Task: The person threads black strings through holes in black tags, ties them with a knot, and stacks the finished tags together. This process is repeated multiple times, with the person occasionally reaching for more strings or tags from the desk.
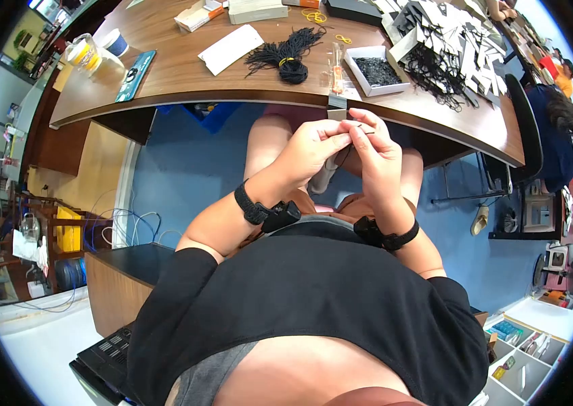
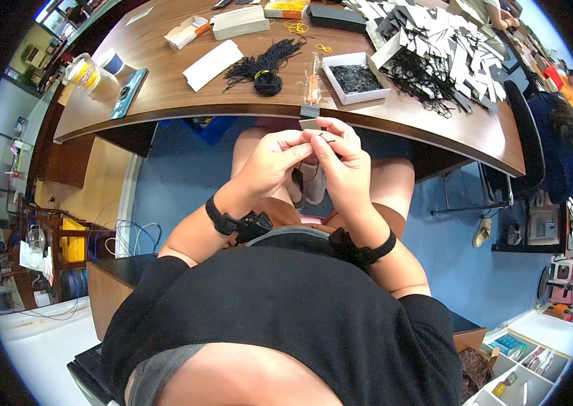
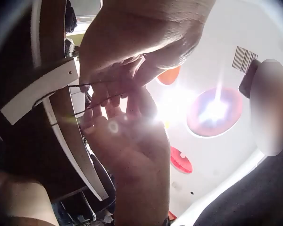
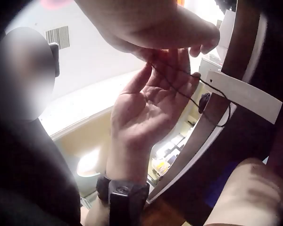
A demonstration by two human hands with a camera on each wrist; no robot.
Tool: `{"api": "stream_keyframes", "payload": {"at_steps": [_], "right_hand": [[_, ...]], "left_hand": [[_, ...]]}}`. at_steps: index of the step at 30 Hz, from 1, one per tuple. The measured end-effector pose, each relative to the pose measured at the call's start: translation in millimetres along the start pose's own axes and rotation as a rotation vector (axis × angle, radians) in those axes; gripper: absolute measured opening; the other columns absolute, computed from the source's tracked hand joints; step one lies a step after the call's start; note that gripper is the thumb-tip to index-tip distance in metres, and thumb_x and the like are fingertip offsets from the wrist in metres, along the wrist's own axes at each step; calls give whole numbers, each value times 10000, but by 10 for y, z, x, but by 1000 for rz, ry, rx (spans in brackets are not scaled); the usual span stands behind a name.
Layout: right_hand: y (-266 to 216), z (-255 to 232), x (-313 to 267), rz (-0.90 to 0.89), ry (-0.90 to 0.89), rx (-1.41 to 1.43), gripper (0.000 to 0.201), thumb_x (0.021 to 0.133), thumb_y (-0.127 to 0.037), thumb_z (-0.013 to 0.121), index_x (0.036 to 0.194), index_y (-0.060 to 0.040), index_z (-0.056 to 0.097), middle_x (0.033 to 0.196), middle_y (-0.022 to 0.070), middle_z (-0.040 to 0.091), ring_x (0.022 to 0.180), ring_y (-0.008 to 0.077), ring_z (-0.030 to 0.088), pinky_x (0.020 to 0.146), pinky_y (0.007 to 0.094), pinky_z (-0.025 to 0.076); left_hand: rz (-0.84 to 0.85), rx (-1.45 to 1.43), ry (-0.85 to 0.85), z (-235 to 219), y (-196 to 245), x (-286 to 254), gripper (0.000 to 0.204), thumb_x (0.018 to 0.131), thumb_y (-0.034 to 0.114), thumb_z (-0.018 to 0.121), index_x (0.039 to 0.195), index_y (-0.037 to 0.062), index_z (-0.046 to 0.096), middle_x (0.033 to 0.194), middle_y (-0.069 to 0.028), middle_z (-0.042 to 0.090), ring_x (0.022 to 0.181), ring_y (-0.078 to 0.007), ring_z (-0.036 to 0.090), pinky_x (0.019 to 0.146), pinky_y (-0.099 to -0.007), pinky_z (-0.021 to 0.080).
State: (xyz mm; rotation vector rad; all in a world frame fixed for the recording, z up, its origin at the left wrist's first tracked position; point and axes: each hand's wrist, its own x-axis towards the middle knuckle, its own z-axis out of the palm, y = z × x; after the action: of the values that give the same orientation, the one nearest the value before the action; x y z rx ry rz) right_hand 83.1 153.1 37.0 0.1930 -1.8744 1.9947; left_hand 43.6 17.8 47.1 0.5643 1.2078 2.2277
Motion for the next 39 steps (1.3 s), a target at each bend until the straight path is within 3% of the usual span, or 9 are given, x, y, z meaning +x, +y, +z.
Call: {"api": "stream_keyframes", "payload": {"at_steps": [6,13,15,16,18,19,21,24,39], "right_hand": [[-23,-31,32,217,-42,250,157,881,-83,582,951,33,660,1061,76,595,861,106,563,732,217,445],[-66,-321,345,605,-240,458,188,873,-132,590,950,26,658,896,70,657,818,122,588,765,250,450],[-96,-440,632,324,-72,23,190,850,-167,619,894,7,680,821,68,667,734,114,578,688,260,453],[-206,-524,982,-12,26,-623,167,833,-185,633,860,-32,694,765,79,652,693,143,572,674,271,451],[-132,-636,1266,-386,-47,-1242,113,773,-168,664,819,-69,693,823,116,653,726,258,607,663,338,475],[-95,-644,1345,-306,-116,-1372,126,740,-199,684,804,-92,692,776,106,654,726,283,619,671,375,482],[67,-660,1508,43,-328,-1456,141,722,-231,692,791,-108,689,735,94,654,727,273,631,661,370,488],[223,-659,1615,118,-357,-1434,138,725,-231,684,775,-102,683,710,97,654,723,275,639,662,376,494],[259,-722,1541,-64,-129,-1324,94,742,-185,612,734,-121,680,751,108,661,749,290,640,682,397,500]], "left_hand": [[-148,-65,124,-73,-65,-4,140,894,132,591,956,15,637,685,31,545,524,-6,411,442,-155,294],[-107,171,175,-36,-8,55,136,862,119,623,856,-8,672,675,23,566,544,-15,423,460,-167,308],[-47,216,194,-160,-96,132,140,859,110,621,868,-18,675,693,10,596,558,-24,429,485,-175,323],[-45,199,210,-145,-11,148,137,860,111,622,888,-13,673,687,17,590,533,-16,396,468,-172,293],[-24,200,267,-125,46,176,141,867,117,615,913,-3,672,679,33,579,509,-5,361,452,-171,264],[-37,196,272,-126,57,177,140,865,111,613,902,-11,672,715,12,603,565,-21,423,506,-178,322],[-53,185,277,-130,86,204,140,861,98,609,880,-26,671,787,-29,649,677,-52,547,613,-191,438],[-46,193,290,-144,87,215,135,858,95,614,885,-26,668,796,-42,657,694,-62,565,633,-198,450],[10,176,344,-123,63,132,109,856,107,626,871,6,662,659,43,542,524,-9,387,460,-168,291]]}}
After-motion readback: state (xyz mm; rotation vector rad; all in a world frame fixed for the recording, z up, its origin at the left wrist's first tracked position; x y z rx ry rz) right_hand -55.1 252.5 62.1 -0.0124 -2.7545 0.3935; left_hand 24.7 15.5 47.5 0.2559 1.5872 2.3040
